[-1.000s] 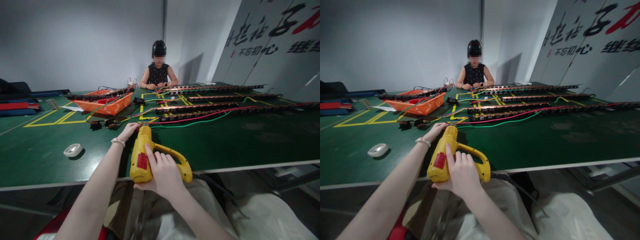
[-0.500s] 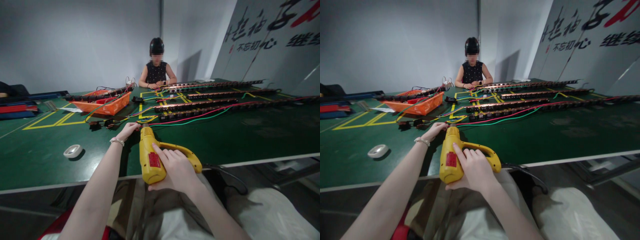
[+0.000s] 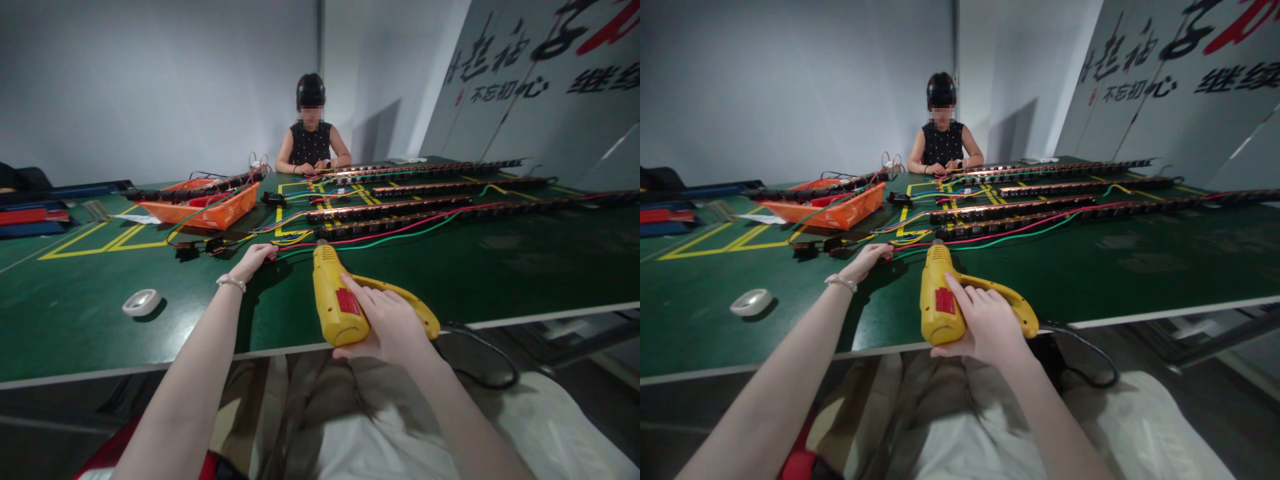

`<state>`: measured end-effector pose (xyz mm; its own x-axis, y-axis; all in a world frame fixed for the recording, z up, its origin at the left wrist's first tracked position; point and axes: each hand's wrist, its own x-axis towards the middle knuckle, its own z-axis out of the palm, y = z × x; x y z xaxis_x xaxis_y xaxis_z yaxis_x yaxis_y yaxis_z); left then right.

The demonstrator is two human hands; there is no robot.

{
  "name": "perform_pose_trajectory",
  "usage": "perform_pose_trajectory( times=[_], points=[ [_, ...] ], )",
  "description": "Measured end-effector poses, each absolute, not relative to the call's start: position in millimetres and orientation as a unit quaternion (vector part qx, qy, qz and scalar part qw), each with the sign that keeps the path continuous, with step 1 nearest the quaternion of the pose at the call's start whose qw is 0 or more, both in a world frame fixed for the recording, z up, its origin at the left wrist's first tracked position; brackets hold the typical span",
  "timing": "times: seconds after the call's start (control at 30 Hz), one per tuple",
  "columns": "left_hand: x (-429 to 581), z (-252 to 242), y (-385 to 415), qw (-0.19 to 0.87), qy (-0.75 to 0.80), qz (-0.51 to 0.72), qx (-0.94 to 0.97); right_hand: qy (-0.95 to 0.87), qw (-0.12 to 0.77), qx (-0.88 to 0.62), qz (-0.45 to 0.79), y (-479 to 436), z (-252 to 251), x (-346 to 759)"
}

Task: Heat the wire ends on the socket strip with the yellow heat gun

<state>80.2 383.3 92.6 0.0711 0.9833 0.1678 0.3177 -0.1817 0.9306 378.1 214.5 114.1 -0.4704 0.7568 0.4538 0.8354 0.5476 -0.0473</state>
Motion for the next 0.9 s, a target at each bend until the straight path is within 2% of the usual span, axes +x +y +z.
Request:
perform_pose_trajectory(
  times=[0.3,0.53,0.9],
  points=[
    [83.1,95.1,382.2,0.406,0.487,0.47,0.614,-0.818,0.208,-0.511,-0.164,223.4,115.6,412.1],
    [83.2,93.1,382.9,0.411,0.485,0.48,0.605,-0.794,0.219,-0.534,-0.19,216.9,108.7,398.3],
    [81.5,92.2,382.1,0.393,0.516,0.469,0.6,-0.814,0.226,-0.516,-0.141,207.1,104.7,333.1]
  ],
)
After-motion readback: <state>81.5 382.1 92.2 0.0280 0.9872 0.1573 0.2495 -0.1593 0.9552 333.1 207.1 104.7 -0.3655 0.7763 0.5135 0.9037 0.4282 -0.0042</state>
